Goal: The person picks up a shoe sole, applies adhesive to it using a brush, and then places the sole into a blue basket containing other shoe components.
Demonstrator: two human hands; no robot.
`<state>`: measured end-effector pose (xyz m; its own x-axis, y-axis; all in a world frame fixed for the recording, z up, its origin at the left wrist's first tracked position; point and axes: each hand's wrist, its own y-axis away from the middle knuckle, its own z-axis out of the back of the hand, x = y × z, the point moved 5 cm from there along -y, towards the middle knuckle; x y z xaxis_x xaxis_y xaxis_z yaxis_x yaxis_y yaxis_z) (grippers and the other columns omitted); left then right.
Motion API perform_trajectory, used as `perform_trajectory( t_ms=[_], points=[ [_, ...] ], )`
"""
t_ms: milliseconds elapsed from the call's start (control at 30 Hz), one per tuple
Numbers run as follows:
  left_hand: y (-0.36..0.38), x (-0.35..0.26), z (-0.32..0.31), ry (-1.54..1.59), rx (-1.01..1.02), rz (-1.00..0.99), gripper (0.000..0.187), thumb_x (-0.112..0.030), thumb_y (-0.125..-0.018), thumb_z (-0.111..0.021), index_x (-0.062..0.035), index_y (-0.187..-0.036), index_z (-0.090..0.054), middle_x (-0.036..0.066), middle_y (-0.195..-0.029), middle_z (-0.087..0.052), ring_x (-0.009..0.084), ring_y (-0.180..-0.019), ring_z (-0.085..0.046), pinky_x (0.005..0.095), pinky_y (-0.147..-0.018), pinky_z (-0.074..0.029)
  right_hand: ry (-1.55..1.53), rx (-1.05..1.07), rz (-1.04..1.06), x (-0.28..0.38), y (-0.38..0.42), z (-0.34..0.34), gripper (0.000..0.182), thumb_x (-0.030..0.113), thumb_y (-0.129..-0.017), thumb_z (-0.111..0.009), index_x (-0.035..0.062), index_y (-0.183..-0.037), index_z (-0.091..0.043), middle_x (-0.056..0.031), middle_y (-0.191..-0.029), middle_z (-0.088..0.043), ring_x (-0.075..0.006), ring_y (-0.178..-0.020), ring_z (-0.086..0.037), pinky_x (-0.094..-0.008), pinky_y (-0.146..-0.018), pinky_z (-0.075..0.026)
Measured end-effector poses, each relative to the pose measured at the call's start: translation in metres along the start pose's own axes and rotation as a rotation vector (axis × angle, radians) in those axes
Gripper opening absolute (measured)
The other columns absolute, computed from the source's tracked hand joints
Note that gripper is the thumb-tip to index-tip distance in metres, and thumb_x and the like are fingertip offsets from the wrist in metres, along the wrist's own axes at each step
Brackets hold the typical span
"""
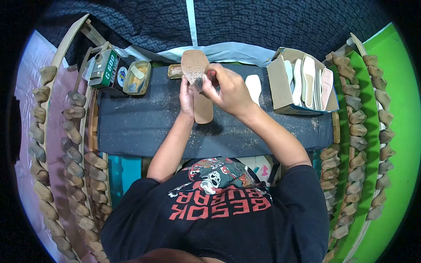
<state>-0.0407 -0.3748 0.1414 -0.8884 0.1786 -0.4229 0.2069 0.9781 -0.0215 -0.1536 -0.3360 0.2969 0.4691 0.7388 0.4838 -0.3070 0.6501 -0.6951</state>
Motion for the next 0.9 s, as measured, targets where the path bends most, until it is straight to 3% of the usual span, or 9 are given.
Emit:
perform_trajectory(
  t_ms=[167,267,367,400,567,667,733,833,900],
  points=[
    [-0.004,0.001,-0.003,0.008,-0.068,-0.039,0.066,-0.058,-0.107,-0.026,-0.0098,-0.147,-0.047,0.010,-0.135,-0.061,0.0257,-0.121,-0.062,0.0422,-0.107,-0.048,0.041,-0.023,-0.034,0.004,0.012,0.000,0.014,0.004,-0.091,-0.067,-0.0004,-0.103,-0.063,-0.0104,-0.077,-0.065,-0.0177,-0.064,-0.064,-0.0307,-0.061,-0.052],
    [-0.007,-0.005,0.004,-0.027,-0.123,-0.018,0.064,-0.058,-0.107,-0.024,-0.0076,-0.127,-0.057,0.010,-0.101,-0.070,0.0231,-0.083,-0.071,0.0371,-0.072,-0.062,0.008,-0.005,-0.019,0.019,0.033,-0.002,0.015,0.003,-0.090,-0.066,-0.0009,-0.104,-0.064,-0.0098,-0.078,-0.065,-0.0176,-0.064,-0.064,-0.0302,-0.061,-0.052],
    [-0.007,-0.007,0.010,-0.066,-0.065,-0.023,0.064,-0.059,-0.106,-0.025,-0.0072,-0.126,-0.057,0.010,-0.099,-0.069,0.0227,-0.082,-0.071,0.0364,-0.067,-0.062,0.009,-0.018,-0.039,0.020,0.038,-0.002,0.015,0.003,-0.090,-0.067,-0.0008,-0.104,-0.063,-0.0096,-0.078,-0.065,-0.0168,-0.064,-0.064,-0.0300,-0.061,-0.052],
    [-0.006,-0.006,0.009,-0.051,-0.059,-0.017,0.063,-0.057,-0.107,-0.024,-0.0082,-0.134,-0.054,0.010,-0.113,-0.068,0.0235,-0.097,-0.070,0.0388,-0.083,-0.061,-0.002,0.001,-0.094,0.013,0.035,-0.002,0.015,0.003,-0.090,-0.067,-0.0005,-0.104,-0.063,-0.0095,-0.077,-0.065,-0.0160,-0.064,-0.064,-0.0300,-0.060,-0.052],
    [-0.005,0.007,-0.007,-0.061,0.035,-0.026,0.063,-0.053,-0.109,-0.022,-0.0099,-0.151,-0.043,0.008,-0.145,-0.053,0.0235,-0.133,-0.051,0.0412,-0.116,-0.038,0.041,-0.136,-0.025,0.002,0.012,0.002,0.012,0.002,-0.092,-0.066,-0.0003,-0.104,-0.062,-0.0094,-0.077,-0.065,-0.0159,-0.063,-0.063,-0.0298,-0.060,-0.051],
    [-0.006,0.005,-0.008,-0.011,-0.031,-0.043,0.063,-0.055,-0.109,-0.023,-0.0096,-0.144,-0.049,0.010,-0.131,-0.063,0.0241,-0.118,-0.063,0.0405,-0.105,-0.050,0.028,-0.119,-0.040,0.007,0.020,0.001,0.013,0.001,-0.092,-0.065,-0.0007,-0.105,-0.062,-0.0093,-0.079,-0.065,-0.0158,-0.064,-0.062,-0.0296,-0.060,-0.051],
    [-0.011,-0.001,0.002,-0.034,-0.071,-0.049,0.065,-0.058,-0.108,-0.024,-0.0077,-0.135,-0.055,0.013,-0.111,-0.070,0.0255,-0.098,-0.071,0.0406,-0.086,-0.060,0.018,-0.102,-0.025,0.012,0.035,-0.001,0.014,0.000,-0.092,-0.065,-0.0022,-0.105,-0.062,-0.0088,-0.082,-0.066,-0.0148,-0.065,-0.062,-0.0284,-0.061,-0.052],
    [-0.022,-0.009,0.015,-0.031,-0.027,-0.045,0.067,-0.061,-0.106,-0.025,-0.0056,-0.127,-0.057,0.014,-0.096,-0.071,0.0265,-0.082,-0.072,0.0401,-0.068,-0.062,-0.001,-0.099,-0.082,0.022,0.053,0.001,0.018,0.004,-0.088,-0.069,-0.0016,-0.104,-0.062,-0.0124,-0.079,-0.064,-0.0239,-0.065,-0.064,-0.0336,-0.061,-0.052],
    [-0.024,-0.010,0.021,-0.012,-0.024,-0.078,0.069,-0.062,-0.106,-0.024,-0.0042,-0.128,-0.056,0.014,-0.098,-0.070,0.0275,-0.084,-0.072,0.0411,-0.068,-0.062,-0.025,-0.087,-0.106,0.024,0.058,0.001,0.018,0.003,-0.088,-0.069,-0.0009,-0.104,-0.062,-0.0121,-0.079,-0.064,-0.0233,-0.064,-0.064,-0.0333,-0.060,-0.052]
  ],
)
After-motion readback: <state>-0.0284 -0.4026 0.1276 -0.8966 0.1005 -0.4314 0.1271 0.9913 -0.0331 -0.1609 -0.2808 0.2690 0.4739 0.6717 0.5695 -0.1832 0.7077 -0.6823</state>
